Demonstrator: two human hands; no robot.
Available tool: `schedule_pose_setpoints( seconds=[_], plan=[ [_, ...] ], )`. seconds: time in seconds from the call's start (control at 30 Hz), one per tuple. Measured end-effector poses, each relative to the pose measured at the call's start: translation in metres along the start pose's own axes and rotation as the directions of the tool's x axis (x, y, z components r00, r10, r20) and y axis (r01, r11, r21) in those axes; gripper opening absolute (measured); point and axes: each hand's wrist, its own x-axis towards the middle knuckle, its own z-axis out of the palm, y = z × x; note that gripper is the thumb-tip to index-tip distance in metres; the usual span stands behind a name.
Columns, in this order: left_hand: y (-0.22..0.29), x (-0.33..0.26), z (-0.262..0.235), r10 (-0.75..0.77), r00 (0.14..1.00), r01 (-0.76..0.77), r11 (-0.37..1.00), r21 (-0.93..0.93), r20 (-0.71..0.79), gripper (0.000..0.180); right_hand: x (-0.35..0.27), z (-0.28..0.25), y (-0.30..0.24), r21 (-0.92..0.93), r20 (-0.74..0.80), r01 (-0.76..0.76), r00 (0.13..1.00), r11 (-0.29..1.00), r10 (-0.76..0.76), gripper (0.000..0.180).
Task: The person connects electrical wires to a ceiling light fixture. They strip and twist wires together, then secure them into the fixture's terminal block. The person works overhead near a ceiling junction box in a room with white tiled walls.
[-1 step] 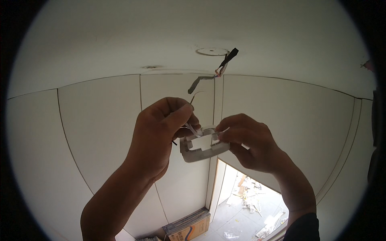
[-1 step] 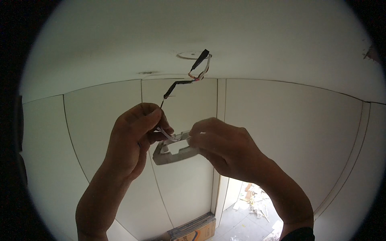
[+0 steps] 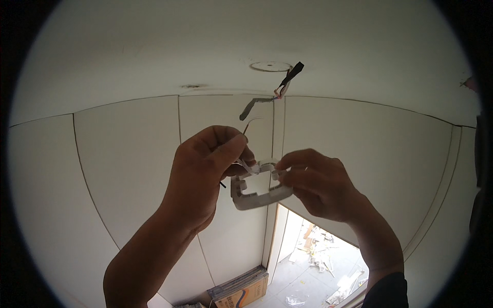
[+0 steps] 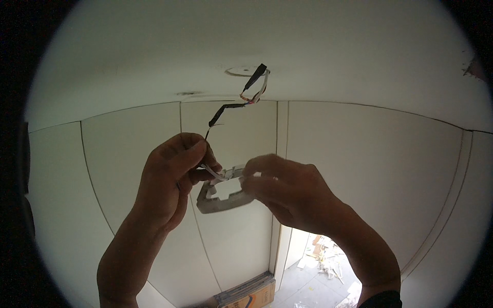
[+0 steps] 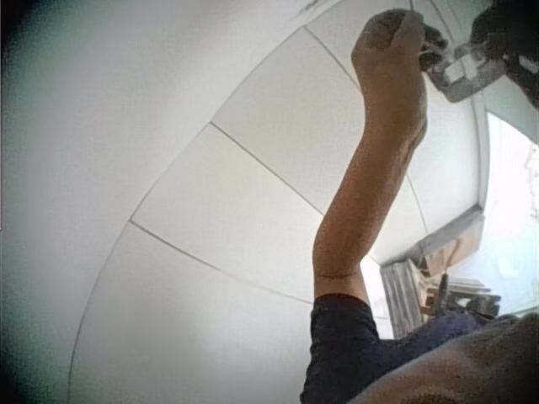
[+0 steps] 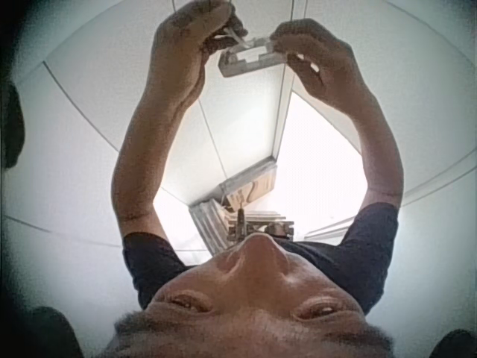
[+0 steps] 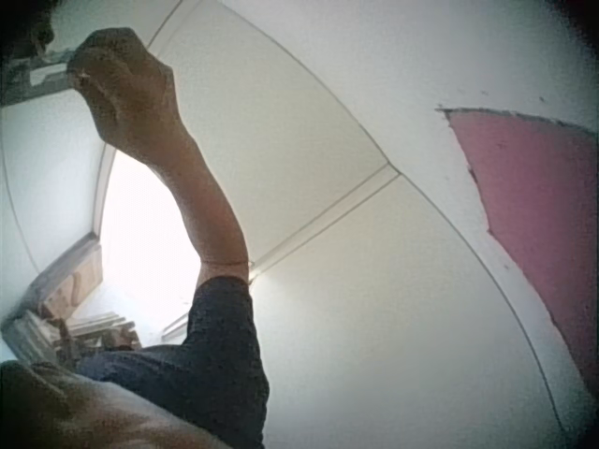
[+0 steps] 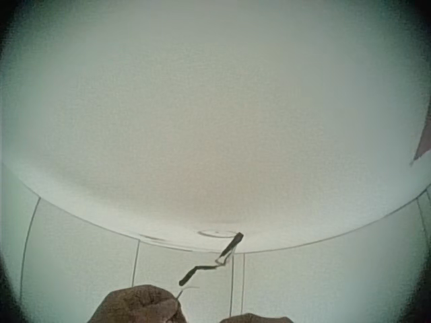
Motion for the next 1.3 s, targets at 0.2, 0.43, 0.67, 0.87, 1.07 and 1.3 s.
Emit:
schedule_pose_setpoints(
  seconds=[0.2, 0.43, 0.67, 0.87, 1.07, 1.3],
  plan=[
    [-0.007, -0.004, 0.003, -0.02, 0.998, 0.021, 0.999, -0.025, 0.057, 0.014, -0.013, -0.003, -0.011, -0.148, 0.051, 0.078, 0.996, 0.986, -0.072, 0.034],
    [-0.012, -0.008, 0.006, -0.055, 0.987, 0.068, 0.994, -0.082, 0.153, 0.014, -0.022, 0.001, -0.005, -0.114, -0.002, 0.039, 0.999, 0.993, -0.039, 0.034],
    [-0.015, -0.016, 0.006, 0.102, 0.981, -0.138, 0.963, 0.23, 0.163, 0.013, -0.03, 0.003, -0.008, -0.259, 0.045, 0.119, 0.993, 0.958, -0.112, 0.034],
    [-0.027, -0.014, 0.01, 0.125, 0.991, -0.129, 0.986, 0.105, 0.039, 0.013, -0.02, 0.002, -0.015, 0.002, 0.092, -0.021, 0.995, 1.0, 0.021, 0.037],
    [-0.034, -0.009, 0.031, 0.052, 0.991, -0.068, 0.989, -0.128, -0.123, 0.016, 0.01, -0.009, 0.016, 0.141, -0.136, -0.195, 0.967, 0.971, 0.214, 0.018],
    [-0.043, 0.013, 0.066, -0.011, 0.95, -0.128, 0.898, -0.422, -0.311, 0.022, 0.072, -0.028, 0.026, 0.35, -0.144, -0.531, 0.784, 0.772, 0.604, 0.022]
  ],
)
